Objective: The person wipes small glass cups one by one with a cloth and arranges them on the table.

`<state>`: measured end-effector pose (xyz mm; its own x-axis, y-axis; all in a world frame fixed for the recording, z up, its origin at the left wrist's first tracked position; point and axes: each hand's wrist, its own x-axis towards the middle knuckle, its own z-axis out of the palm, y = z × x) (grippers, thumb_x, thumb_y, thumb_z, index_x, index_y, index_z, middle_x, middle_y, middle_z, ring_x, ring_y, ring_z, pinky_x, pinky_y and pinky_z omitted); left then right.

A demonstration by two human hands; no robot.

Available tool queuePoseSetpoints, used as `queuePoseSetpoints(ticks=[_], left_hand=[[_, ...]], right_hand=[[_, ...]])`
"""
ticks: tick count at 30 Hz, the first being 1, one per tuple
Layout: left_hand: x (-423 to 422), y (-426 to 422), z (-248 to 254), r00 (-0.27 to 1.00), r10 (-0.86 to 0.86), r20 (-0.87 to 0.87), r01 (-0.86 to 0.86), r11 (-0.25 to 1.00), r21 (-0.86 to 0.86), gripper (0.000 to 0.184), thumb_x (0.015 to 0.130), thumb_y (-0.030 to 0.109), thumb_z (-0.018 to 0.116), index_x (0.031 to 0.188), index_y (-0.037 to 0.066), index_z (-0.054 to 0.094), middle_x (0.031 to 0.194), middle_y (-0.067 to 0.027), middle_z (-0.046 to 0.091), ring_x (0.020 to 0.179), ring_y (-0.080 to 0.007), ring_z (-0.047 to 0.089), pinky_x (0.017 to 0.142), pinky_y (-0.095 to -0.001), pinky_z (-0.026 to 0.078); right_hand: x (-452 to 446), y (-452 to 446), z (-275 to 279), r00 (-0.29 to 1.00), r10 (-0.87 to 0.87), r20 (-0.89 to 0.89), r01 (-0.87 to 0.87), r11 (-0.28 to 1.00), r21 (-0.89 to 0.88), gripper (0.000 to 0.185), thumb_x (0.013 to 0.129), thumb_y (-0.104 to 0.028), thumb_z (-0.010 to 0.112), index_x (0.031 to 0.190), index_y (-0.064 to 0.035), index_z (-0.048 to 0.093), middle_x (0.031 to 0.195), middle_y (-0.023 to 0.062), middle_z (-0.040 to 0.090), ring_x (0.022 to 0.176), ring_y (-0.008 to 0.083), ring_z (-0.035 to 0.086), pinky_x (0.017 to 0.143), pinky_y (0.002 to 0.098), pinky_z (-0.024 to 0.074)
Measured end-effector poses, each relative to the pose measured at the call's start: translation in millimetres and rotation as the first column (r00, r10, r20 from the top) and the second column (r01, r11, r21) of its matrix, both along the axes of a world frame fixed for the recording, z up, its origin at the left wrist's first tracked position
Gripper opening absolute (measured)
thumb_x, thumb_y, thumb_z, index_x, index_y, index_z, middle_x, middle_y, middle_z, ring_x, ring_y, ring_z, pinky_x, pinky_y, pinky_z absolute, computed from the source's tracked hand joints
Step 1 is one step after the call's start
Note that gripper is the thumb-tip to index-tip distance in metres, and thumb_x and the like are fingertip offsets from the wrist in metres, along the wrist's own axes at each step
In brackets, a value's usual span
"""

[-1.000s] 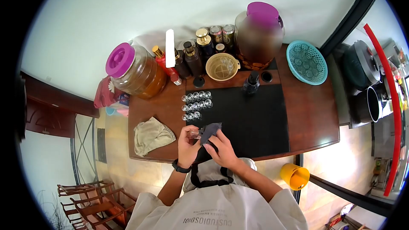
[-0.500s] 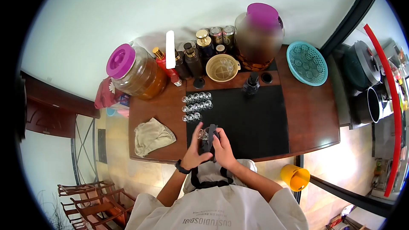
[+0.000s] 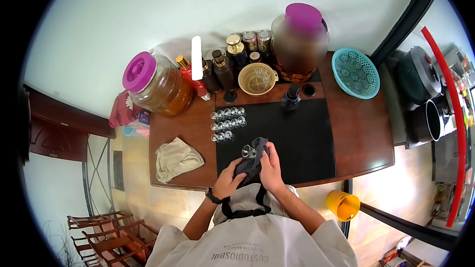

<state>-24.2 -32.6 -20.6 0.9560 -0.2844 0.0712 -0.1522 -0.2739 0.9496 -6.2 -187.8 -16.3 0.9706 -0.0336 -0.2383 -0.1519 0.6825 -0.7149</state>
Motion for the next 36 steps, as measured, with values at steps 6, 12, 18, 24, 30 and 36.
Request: queuePoseSetpoints(ticks=[6, 12, 18, 24, 30, 36], left_hand=[[7, 15, 22, 1.000, 0.008, -0.022, -0.004, 0.983, 0.182, 0.039, 0.080, 0.022, 0.069, 0.113, 0.003, 0.058, 0.092, -0.0164, 0.066, 0.091, -0.0322, 0.063, 0.078, -0.0377, 0.050], [27, 27, 55, 0.894, 0.078, 0.441, -0.195, 0.954, 0.227, 0.050, 0.071, 0.025, 0.074, 0.114, 0.006, 0.057, 0.092, -0.0080, 0.060, 0.084, -0.0282, 0.057, 0.075, -0.0378, 0.043], [30, 19, 45, 0.954, -0.108, 0.278, 0.020, 0.953, 0.303, 0.028, 0.078, 0.013, 0.068, 0.102, 0.006, 0.056, 0.084, -0.0097, 0.059, 0.074, -0.0241, 0.055, 0.068, -0.0332, 0.043], [18, 0, 25, 0.988, 0.074, -0.135, -0.088, 0.991, -0.102, 0.013, 0.095, 0.014, 0.051, 0.100, 0.001, 0.050, 0.079, -0.0029, 0.055, 0.070, -0.0061, 0.048, 0.062, -0.0220, 0.040], [9, -1, 29, 0.999, 0.041, 0.019, -0.039, 0.997, -0.066, 0.015, 0.094, 0.010, 0.052, 0.104, 0.001, 0.048, 0.081, -0.0009, 0.052, 0.071, -0.0060, 0.047, 0.064, -0.0214, 0.040], [19, 7, 16, 0.941, 0.061, -0.331, -0.167, 0.938, -0.302, 0.018, 0.098, 0.021, 0.046, 0.101, 0.003, 0.049, 0.079, 0.0020, 0.047, 0.068, -0.0062, 0.045, 0.062, -0.0210, 0.040]], right_hand=[[-1, 1, -4, 1.000, -0.004, 0.028, 0.005, 1.000, -0.027, 0.012, 0.097, -0.003, 0.038, 0.106, -0.0064, 0.045, 0.093, -0.0029, 0.048, 0.079, 0.0023, 0.042, 0.072, 0.0172, 0.0376], [-4, 0, 11, 0.991, 0.097, 0.092, -0.062, 0.944, -0.325, 0.011, 0.095, -0.004, 0.042, 0.105, -0.0041, 0.047, 0.088, -0.0033, 0.047, 0.075, 0.0017, 0.041, 0.067, 0.0169, 0.0376], [-7, 7, 12, 0.973, 0.197, 0.124, -0.111, 0.862, -0.494, 0.012, 0.092, -0.005, 0.049, 0.104, -0.0029, 0.047, 0.086, 0.0011, 0.051, 0.075, 0.0062, 0.047, 0.066, 0.0217, 0.0420], [-15, 1, 10, 0.928, 0.244, 0.281, 0.103, 0.558, -0.824, 0.023, 0.086, -0.006, 0.056, 0.105, -0.0006, 0.045, 0.080, 0.0165, 0.057, 0.070, 0.0253, 0.058, 0.065, 0.0331, 0.0468], [-9, 2, 3, 0.960, 0.170, 0.223, 0.056, 0.665, -0.745, 0.014, 0.091, -0.008, 0.051, 0.102, -0.0017, 0.046, 0.076, 0.0086, 0.055, 0.068, 0.0158, 0.054, 0.064, 0.0278, 0.0447], [-14, 0, 6, 0.912, 0.366, 0.187, -0.302, 0.904, -0.301, 0.010, 0.095, -0.014, 0.053, 0.098, -0.0053, 0.050, 0.076, -0.0059, 0.047, 0.069, 0.0022, 0.042, 0.058, 0.0205, 0.0378]])
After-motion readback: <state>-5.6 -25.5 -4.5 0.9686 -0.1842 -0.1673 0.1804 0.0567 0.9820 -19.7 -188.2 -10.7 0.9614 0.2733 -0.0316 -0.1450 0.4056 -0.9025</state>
